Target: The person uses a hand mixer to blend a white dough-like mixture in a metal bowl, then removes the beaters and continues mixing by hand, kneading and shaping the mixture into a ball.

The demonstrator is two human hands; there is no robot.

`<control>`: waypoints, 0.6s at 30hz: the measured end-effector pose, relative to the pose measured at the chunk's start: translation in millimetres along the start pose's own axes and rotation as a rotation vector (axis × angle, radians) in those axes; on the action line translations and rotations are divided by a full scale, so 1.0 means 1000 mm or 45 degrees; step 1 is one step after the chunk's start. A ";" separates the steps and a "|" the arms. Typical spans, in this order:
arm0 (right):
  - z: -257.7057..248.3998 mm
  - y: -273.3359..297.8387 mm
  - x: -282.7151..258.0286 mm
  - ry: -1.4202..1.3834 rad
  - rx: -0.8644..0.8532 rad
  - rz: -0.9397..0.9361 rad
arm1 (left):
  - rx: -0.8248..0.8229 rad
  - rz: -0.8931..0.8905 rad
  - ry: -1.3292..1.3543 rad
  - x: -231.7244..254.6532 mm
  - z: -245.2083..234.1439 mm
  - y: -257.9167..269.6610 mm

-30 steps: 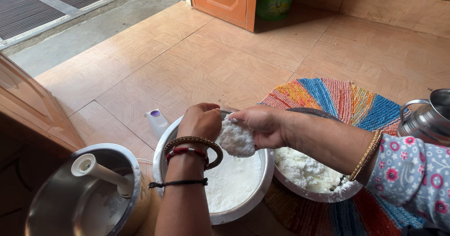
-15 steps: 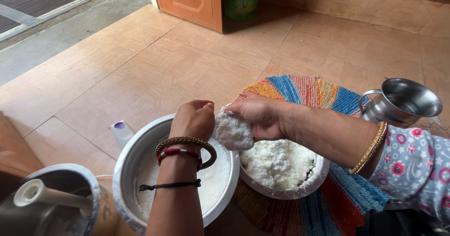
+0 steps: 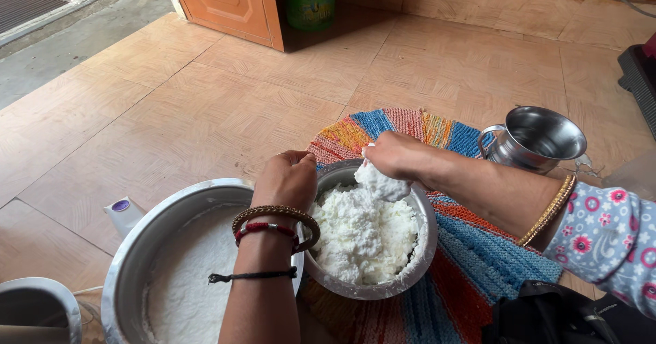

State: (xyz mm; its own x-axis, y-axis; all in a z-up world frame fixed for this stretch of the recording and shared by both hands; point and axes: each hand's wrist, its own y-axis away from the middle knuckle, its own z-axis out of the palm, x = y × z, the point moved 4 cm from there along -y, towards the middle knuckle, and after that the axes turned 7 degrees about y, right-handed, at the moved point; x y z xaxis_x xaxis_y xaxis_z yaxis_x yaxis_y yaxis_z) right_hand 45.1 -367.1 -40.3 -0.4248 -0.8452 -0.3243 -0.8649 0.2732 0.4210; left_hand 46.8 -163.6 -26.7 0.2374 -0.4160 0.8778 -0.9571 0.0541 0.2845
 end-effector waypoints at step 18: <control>0.000 0.010 0.002 0.297 0.174 -0.126 | -0.060 -0.102 -0.062 0.018 0.005 0.019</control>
State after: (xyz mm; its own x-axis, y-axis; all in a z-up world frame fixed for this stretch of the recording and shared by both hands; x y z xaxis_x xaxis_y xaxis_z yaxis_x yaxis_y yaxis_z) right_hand 35.7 -365.9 -36.1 -0.2771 -0.9493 -0.1482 -0.9340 0.2299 0.2735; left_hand 32.5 -174.4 -7.3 0.3036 -0.4640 0.8322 -0.9263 0.0610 0.3719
